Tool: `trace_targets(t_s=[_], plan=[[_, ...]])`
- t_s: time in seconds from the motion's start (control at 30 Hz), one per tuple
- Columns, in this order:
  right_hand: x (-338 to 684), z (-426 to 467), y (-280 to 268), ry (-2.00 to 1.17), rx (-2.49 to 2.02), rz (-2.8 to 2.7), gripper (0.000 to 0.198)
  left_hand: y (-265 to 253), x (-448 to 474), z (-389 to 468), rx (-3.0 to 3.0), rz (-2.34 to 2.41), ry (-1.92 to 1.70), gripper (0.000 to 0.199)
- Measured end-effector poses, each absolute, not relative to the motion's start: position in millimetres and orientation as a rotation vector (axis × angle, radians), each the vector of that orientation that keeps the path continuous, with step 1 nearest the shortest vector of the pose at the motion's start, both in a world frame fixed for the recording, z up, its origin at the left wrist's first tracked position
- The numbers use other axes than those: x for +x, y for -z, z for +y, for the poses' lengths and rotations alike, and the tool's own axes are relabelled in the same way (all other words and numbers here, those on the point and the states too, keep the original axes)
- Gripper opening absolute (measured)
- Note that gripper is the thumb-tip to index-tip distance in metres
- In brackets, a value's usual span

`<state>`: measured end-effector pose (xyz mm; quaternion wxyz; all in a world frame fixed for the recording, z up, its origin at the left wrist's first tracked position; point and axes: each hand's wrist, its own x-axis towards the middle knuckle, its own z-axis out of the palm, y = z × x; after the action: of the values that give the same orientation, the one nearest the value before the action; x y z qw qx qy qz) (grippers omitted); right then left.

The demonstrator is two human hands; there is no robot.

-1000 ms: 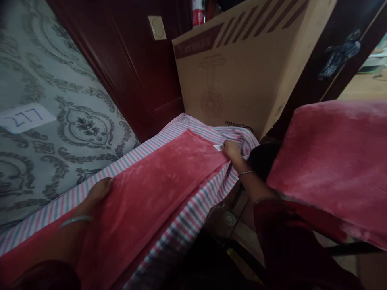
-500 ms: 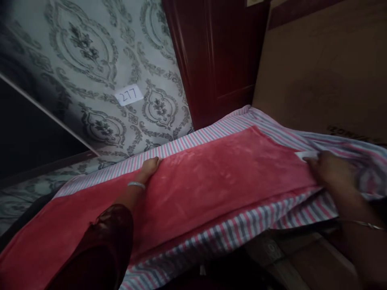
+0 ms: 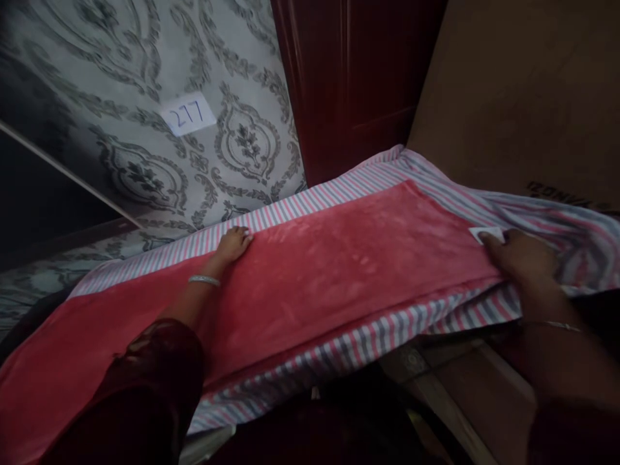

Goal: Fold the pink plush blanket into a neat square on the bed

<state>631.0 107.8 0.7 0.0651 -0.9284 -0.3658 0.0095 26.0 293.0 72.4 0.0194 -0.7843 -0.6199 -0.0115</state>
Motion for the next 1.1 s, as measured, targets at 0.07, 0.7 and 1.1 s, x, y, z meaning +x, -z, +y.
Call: trace_targets(t_s=[0.07,0.7,1.1], plan=[[618,103,-10,-0.136,-2.832,-1.04,0.06,-73,32,275,-2.516,-1.778,0.071,0.053],[597,90,-23,-0.059,-2.738,-1.057,0.063,-17,49,43,-2.96,-1.282,0.217,0.063],[602,87,-22,-0.051,-2.69,-0.988,0.048,-9,145,56,-2.917,-0.898,0.241,0.055]])
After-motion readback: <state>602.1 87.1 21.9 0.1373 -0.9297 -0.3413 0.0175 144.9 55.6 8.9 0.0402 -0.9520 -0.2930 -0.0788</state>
